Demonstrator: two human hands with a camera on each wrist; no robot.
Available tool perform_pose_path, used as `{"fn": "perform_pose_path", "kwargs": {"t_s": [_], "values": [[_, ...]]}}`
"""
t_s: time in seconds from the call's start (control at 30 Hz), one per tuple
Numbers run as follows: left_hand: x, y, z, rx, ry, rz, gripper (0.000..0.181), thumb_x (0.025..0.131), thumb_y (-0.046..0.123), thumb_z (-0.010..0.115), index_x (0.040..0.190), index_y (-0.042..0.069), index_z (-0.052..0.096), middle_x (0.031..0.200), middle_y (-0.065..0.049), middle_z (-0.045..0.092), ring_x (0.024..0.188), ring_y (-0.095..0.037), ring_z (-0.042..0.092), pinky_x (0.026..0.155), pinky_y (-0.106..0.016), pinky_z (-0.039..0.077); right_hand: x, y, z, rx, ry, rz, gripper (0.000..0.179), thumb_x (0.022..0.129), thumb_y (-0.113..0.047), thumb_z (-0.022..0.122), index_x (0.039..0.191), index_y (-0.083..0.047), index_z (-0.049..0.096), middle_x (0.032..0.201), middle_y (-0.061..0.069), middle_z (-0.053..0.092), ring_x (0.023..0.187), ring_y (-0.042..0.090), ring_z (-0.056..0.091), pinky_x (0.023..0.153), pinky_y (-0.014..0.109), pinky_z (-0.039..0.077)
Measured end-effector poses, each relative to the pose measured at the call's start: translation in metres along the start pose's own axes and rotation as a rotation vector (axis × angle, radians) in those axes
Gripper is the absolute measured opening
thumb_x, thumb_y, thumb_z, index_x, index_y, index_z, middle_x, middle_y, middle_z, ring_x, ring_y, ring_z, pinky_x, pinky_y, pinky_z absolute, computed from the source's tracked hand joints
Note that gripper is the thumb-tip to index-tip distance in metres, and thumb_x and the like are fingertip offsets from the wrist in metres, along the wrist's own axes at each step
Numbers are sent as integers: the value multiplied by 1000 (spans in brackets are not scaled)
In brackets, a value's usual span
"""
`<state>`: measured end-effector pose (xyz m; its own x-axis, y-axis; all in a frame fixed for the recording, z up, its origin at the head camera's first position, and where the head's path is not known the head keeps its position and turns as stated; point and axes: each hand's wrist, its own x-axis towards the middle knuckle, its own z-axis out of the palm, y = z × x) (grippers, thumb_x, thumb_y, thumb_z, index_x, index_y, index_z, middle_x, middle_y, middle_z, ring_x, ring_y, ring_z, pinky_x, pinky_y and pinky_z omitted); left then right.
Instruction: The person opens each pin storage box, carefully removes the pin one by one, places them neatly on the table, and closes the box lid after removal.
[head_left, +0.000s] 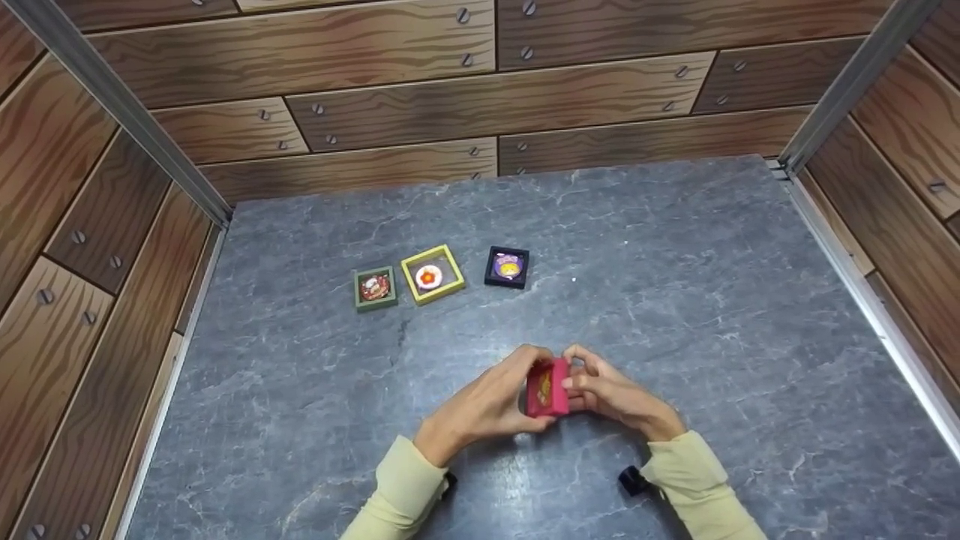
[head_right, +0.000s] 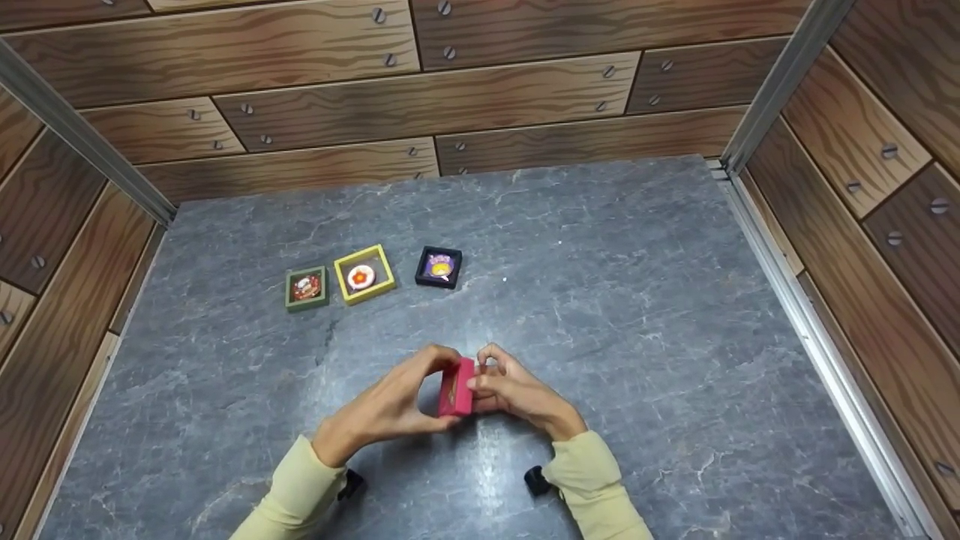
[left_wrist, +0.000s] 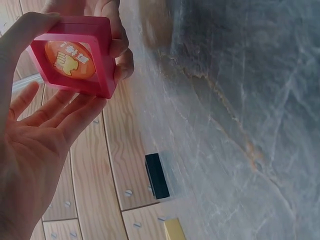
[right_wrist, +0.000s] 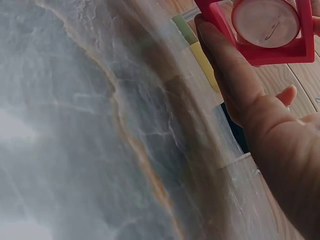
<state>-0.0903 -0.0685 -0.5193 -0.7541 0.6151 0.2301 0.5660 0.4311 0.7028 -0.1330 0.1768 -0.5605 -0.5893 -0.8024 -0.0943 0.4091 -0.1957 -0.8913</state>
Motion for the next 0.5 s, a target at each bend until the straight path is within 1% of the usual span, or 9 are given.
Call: {"fn": "perform_pose_path", "kwargs": {"t_s": [0.23, 0.5], "values": [[-5, 3, 4, -24, 12, -10, 71, 84, 20, 88, 140, 7, 48, 135, -8, 61, 115, -18, 65, 106, -25, 58, -1, 3, 2, 4, 7, 27, 21, 101, -1, 50, 111, -17, 41, 119, 5, 68, 103, 19, 78, 90, 32, 66], [-7, 4, 6, -13, 27, -19, 70, 83, 20, 88, 139, 6, 48, 131, -8, 61, 110, -18, 65, 101, -25, 59, 1, 7, 0, 37, -44, 26, 18, 101, -2, 47, 113, -15, 45, 118, 5, 69, 103, 19, 77, 90, 32, 67]]}}
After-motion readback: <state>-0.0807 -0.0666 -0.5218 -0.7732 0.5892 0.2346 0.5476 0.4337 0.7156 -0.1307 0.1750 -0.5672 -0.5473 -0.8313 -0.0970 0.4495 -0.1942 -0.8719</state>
